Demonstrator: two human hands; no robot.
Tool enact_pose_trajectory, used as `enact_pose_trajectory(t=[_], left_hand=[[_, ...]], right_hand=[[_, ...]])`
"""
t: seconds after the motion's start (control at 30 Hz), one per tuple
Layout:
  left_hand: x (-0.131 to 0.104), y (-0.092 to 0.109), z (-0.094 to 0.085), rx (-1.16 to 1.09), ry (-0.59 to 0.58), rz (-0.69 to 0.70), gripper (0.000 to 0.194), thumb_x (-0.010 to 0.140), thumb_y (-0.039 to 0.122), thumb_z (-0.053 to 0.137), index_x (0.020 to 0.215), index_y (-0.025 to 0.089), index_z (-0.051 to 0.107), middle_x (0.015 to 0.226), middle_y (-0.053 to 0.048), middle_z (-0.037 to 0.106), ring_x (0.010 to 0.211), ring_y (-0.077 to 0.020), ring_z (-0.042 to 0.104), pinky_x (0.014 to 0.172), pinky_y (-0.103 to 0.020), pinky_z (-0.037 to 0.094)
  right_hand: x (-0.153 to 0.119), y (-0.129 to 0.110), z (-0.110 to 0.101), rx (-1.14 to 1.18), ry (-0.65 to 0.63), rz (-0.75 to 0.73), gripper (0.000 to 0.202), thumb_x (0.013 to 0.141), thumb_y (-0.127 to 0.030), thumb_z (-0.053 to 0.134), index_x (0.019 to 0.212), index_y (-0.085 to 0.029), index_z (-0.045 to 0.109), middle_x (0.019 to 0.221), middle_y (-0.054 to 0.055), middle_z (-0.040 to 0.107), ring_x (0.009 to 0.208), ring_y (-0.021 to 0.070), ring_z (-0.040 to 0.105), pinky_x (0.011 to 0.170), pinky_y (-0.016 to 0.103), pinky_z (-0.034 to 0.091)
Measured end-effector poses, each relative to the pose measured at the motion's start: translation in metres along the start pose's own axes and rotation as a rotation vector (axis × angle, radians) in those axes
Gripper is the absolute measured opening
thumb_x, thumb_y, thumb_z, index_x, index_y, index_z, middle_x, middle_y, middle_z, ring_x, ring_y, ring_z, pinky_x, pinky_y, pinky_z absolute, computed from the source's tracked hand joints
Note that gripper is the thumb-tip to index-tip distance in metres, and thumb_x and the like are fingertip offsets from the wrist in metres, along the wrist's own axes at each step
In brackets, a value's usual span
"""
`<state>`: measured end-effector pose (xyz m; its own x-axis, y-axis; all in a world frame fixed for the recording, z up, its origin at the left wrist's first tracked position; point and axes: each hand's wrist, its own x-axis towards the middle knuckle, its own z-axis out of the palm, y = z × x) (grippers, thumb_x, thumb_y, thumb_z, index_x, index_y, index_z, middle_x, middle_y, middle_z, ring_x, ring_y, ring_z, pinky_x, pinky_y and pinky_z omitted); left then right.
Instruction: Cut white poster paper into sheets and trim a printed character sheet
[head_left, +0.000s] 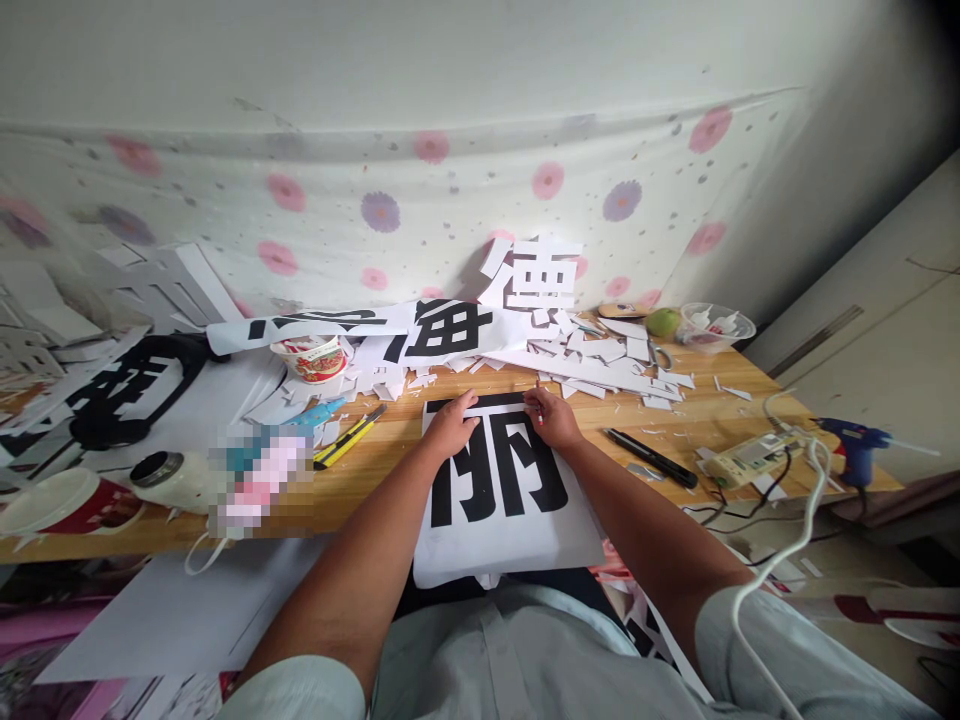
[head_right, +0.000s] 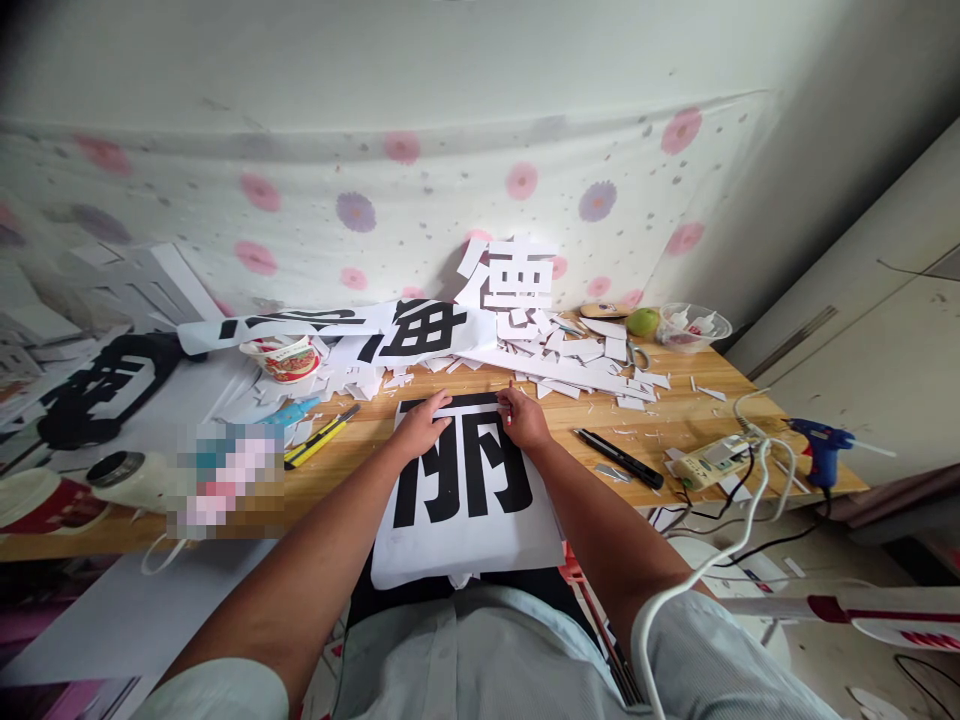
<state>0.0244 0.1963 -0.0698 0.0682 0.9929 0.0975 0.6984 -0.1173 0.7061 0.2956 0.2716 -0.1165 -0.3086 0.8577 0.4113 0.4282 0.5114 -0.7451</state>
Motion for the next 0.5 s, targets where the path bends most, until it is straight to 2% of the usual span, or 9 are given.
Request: enact_pose_trajectory(t=[0.3,0.5], left_hand=[[0.0029,-0.0087,0.0036,-0.027,-0.001,-0.015,0.07,0.1,0.005,0.051,0.167,0.027,0.046,0.157,-0.006,0.065,0.149,-0.0235,0.057,0.127,-0.043,0.041],[0.0029,-0.0086,0.0041,-0.022,0.001,-0.013,0.072,0.099,0.005,0.052,0.167,0.027,0.045,0.157,-0.006,0.066,0.15,-0.0233,0.057,0.128,-0.043,0.04]], right_hand=[[-0.0003,0.0034,0.0016,0.019,0.0,-0.005,0.029,0.087,-0.019,0.063,0.115,-0.026,0.067,0.11,0.008,0.08,0.103,0.027,0.079,0.096,0.044,0.064],[-0.0001,0.0023,0.001,0.014,-0.004,0.0,0.029,0.086,-0.02,0.063,0.114,-0.027,0.067,0.109,0.007,0.08,0.103,0.0268,0.079,0.095,0.044,0.064]])
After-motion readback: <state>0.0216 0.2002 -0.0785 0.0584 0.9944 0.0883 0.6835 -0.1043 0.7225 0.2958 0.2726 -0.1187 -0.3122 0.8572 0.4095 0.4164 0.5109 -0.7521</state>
